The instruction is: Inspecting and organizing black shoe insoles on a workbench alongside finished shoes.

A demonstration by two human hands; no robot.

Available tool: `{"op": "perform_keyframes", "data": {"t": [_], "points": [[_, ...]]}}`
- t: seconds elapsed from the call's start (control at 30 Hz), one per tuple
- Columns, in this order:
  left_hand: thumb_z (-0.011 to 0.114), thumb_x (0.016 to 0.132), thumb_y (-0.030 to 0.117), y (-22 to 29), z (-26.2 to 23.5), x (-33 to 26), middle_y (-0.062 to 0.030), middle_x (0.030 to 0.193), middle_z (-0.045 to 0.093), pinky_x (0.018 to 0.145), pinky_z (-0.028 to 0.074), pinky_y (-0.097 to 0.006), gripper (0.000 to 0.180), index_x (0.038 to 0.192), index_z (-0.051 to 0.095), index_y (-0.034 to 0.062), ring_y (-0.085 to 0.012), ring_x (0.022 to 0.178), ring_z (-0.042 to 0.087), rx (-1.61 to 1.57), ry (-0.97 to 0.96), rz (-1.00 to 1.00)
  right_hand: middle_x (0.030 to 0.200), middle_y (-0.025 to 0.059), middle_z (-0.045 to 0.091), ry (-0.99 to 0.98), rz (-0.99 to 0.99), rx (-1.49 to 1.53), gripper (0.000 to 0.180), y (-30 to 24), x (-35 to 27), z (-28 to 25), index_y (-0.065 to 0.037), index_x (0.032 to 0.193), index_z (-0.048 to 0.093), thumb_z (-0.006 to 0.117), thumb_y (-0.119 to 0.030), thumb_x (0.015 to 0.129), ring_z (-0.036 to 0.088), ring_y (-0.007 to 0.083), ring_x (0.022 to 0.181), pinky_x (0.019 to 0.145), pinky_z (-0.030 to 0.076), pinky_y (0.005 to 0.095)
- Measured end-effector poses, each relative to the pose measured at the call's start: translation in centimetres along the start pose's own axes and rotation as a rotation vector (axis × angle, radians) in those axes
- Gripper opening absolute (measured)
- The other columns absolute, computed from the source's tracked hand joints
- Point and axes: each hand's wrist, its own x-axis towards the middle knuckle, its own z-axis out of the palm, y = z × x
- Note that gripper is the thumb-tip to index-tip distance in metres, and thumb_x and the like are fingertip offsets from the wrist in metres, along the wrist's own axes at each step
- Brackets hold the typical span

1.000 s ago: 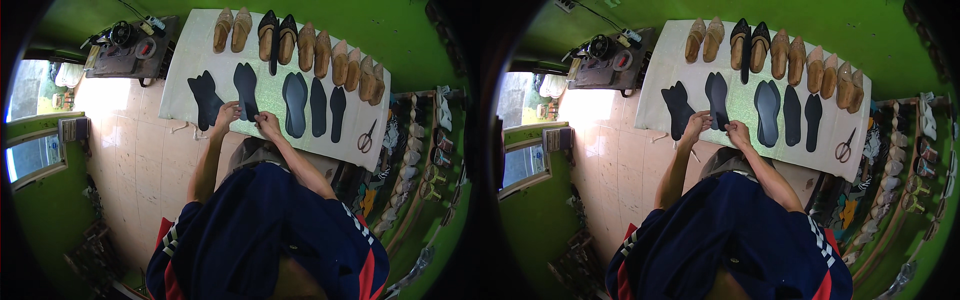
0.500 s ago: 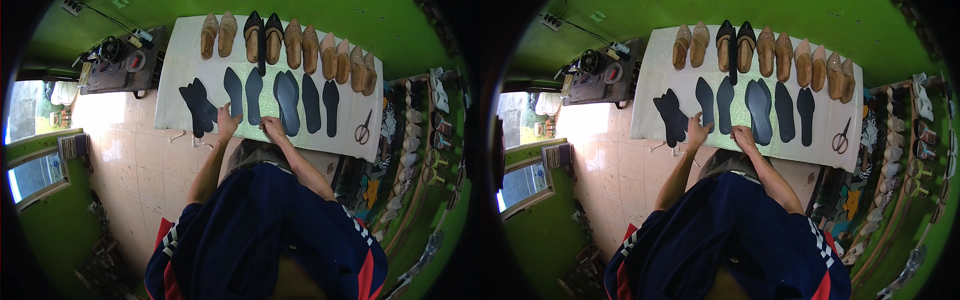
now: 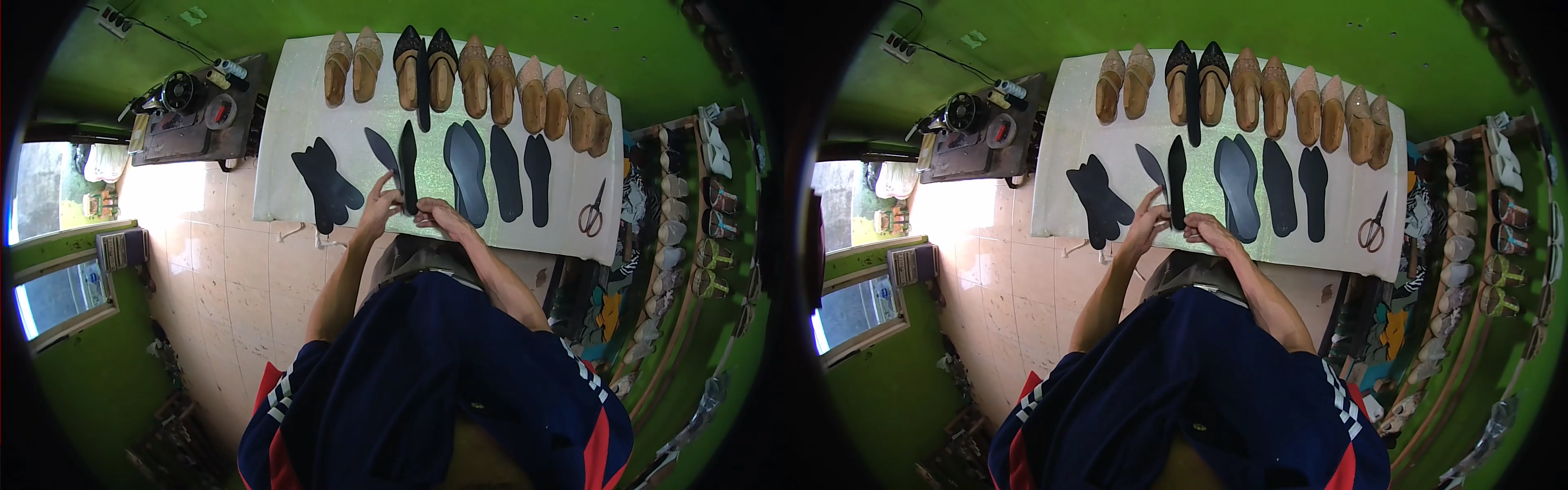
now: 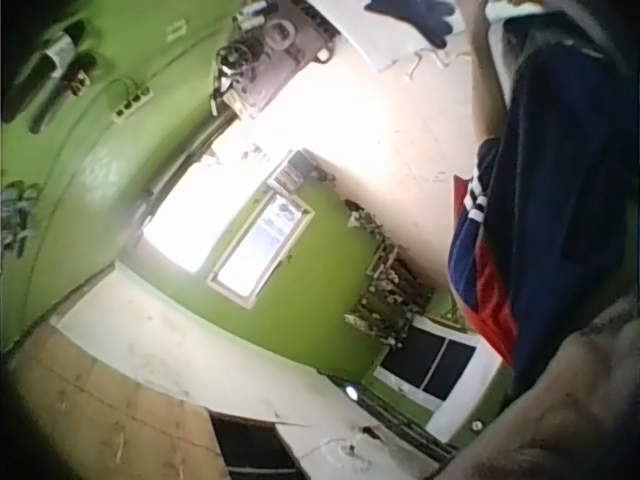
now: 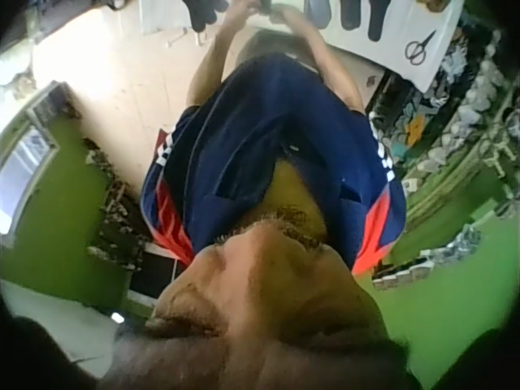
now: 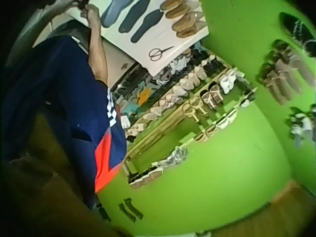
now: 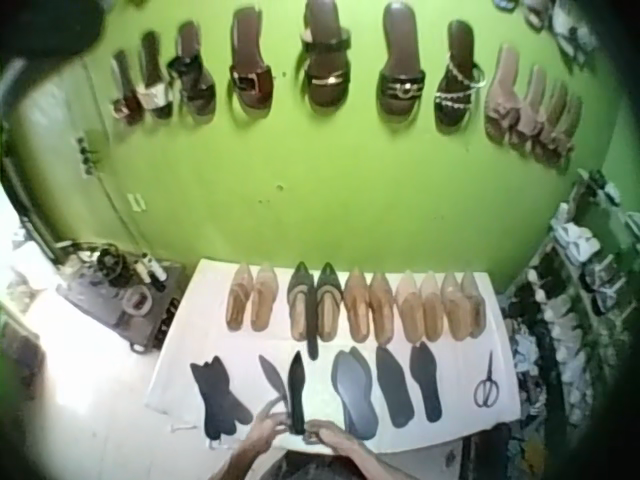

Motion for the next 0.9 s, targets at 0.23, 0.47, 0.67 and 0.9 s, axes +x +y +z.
{"op": "perform_keyframes", "data": {"t": [0.23, 0.47, 0.67, 0.9], "points": [[0.061, 0.096, 0.030, -2.7, 0.7, 0.2, -0.0049, 0.105, 0.064, 0.093, 0.047, -0.037, 0.035, 0.122, 0.056, 0.0071, -0.0199, 0.101, 0.062, -0.287, -0.035, -0.136, 0.104, 0.0164, 0.070, 0.111, -0.065, -0.207, 0.027, 0.2, -1.2, 2.0, 0.004, 0.119, 0.061, 0.057, -0.020, 0.108, 0.078, 0.0270, 0.092, 0.077, 0.063, 0.0335], [0.059, 0.103, 0.022, -2.7, 3.6, 0.6, -0.0145, 0.113, 0.069, 0.097, 0.055, -0.043, 0.034, 0.129, 0.055, 0.0003, -0.0277, 0.106, 0.069, -0.408, 0.042, -0.002, 0.085, 0.0081, 0.065, 0.280, -0.345, -0.627, 0.027, -0.6, -4.2, 1.8, -0.001, 0.120, 0.059, 0.056, -0.026, 0.110, 0.058, 0.0143, 0.068, 0.063, 0.048, 0.0312], [0.054, 0.099, 0.067, 1.9, 3.4, 1.5, -0.0212, 0.129, 0.068, 0.095, 0.054, -0.054, 0.076, 0.139, 0.058, 0.0029, -0.0389, 0.106, 0.068, -0.940, -0.269, 0.009, 0.090, 0.0030, 0.057, 0.175, -0.324, -0.521, 0.025, -2.1, -8.4, -1.1, -0.005, 0.121, 0.060, 0.056, -0.027, 0.110, 0.056, 0.0104, 0.076, 0.067, 0.049, 0.0277], [0.057, 0.106, 0.051, 6.2, 9.7, -1.0, -0.0071, 0.111, 0.061, 0.107, 0.046, -0.048, 0.060, 0.149, 0.041, 0.0127, -0.0199, 0.109, 0.059, -0.504, -0.184, 0.416, 0.090, 0.0023, 0.058, 0.379, -0.212, 0.120, 0.038, -1.7, -6.5, -0.4, -0.003, 0.134, 0.060, 0.061, -0.031, 0.108, 0.067, 0.0125, 0.077, 0.071, 0.062, 0.0287]]}}
